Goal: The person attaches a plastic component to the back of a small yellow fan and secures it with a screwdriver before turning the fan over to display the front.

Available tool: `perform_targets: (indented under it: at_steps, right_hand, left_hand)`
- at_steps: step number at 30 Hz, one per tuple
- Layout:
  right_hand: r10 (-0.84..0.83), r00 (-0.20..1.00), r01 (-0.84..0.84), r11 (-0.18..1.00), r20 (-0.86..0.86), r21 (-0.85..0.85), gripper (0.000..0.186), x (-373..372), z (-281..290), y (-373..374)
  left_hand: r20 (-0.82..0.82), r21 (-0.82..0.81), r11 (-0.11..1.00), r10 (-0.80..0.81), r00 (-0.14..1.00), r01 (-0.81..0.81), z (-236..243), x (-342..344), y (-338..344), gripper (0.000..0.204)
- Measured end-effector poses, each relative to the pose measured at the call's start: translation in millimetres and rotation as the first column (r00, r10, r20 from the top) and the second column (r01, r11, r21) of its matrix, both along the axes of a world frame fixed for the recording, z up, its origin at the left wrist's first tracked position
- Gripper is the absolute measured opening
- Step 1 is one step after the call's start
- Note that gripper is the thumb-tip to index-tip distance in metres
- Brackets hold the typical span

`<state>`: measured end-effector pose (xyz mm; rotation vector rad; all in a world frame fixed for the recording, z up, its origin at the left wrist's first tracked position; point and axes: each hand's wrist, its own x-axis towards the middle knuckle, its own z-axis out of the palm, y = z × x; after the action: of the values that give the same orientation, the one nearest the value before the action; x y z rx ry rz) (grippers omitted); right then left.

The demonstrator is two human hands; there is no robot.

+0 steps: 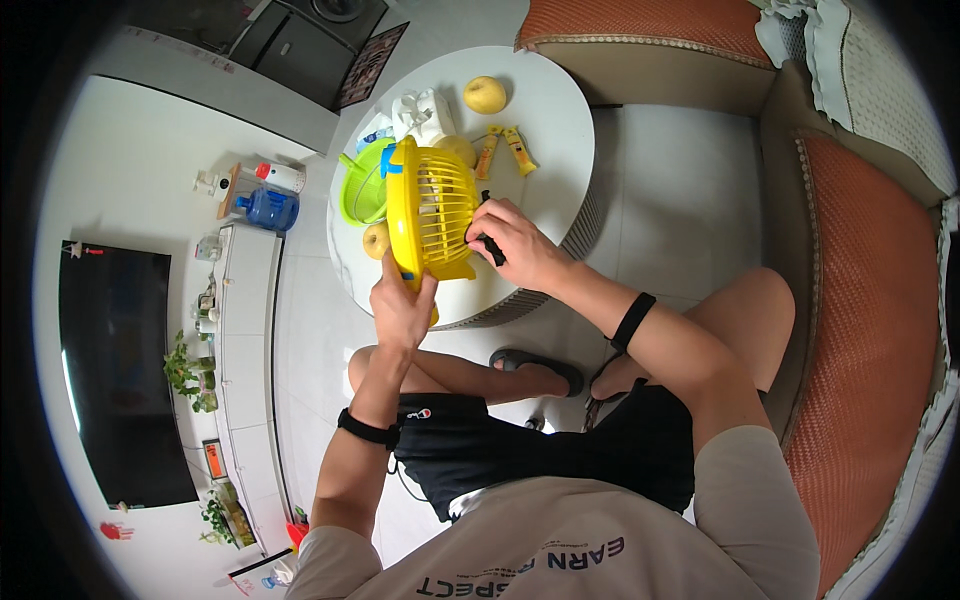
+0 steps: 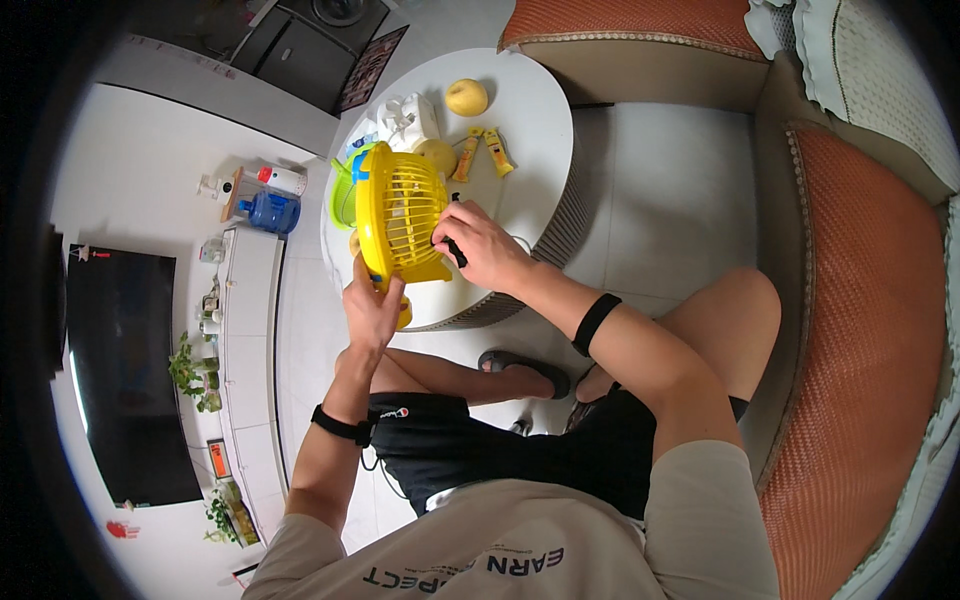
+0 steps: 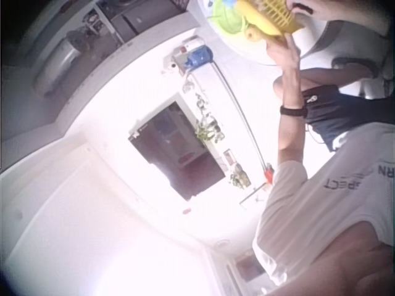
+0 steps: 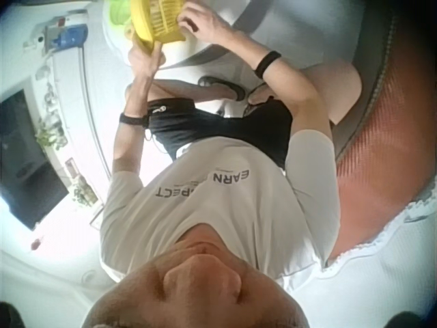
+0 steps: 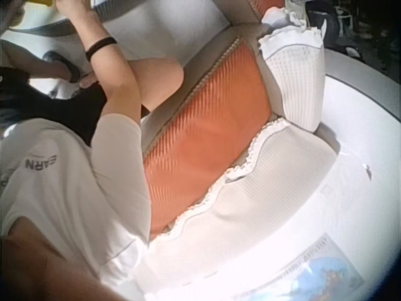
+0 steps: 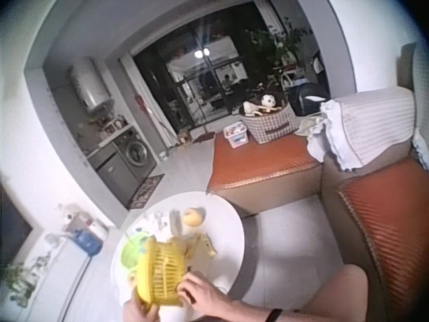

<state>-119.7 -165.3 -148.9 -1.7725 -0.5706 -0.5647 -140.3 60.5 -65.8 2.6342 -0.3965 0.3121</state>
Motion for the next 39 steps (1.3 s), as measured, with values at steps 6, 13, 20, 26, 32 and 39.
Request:
perform_targets:
  at_steps: [6,13,20,26,32,39]
  right_hand:
    - [-0.004,0.999,0.003,1.000,0.050,0.012,0.014,-3,19,7]
    - [-0.069,0.997,0.069,0.998,0.047,-0.002,0.017,-12,37,21]
    - [-0.120,0.981,0.123,0.992,0.151,-0.010,0.030,-16,57,24]
    - [-0.098,0.978,0.124,0.983,0.184,-0.134,0.026,-14,61,23]
    - [0.095,0.973,-0.049,0.975,0.211,-0.215,0.018,5,34,-21]
    - [-0.030,0.989,0.057,0.981,0.143,-0.187,0.036,-1,41,8]
  left_hand:
    - [-0.310,-0.155,0.973,0.115,0.944,-0.170,41,-10,-7,0.038]
    - [-0.407,-0.131,0.956,0.189,0.894,-0.262,68,-7,-4,0.043]
    - [-0.463,0.066,0.990,0.141,0.875,-0.124,77,8,-10,0.056]
    - [-0.443,0.257,0.965,0.078,0.893,0.043,70,14,-29,0.058]
    - [-0.384,0.302,0.951,0.065,0.921,0.059,61,30,-23,0.060]
    - [-0.522,0.263,0.956,0.031,0.852,0.127,71,30,-29,0.069]
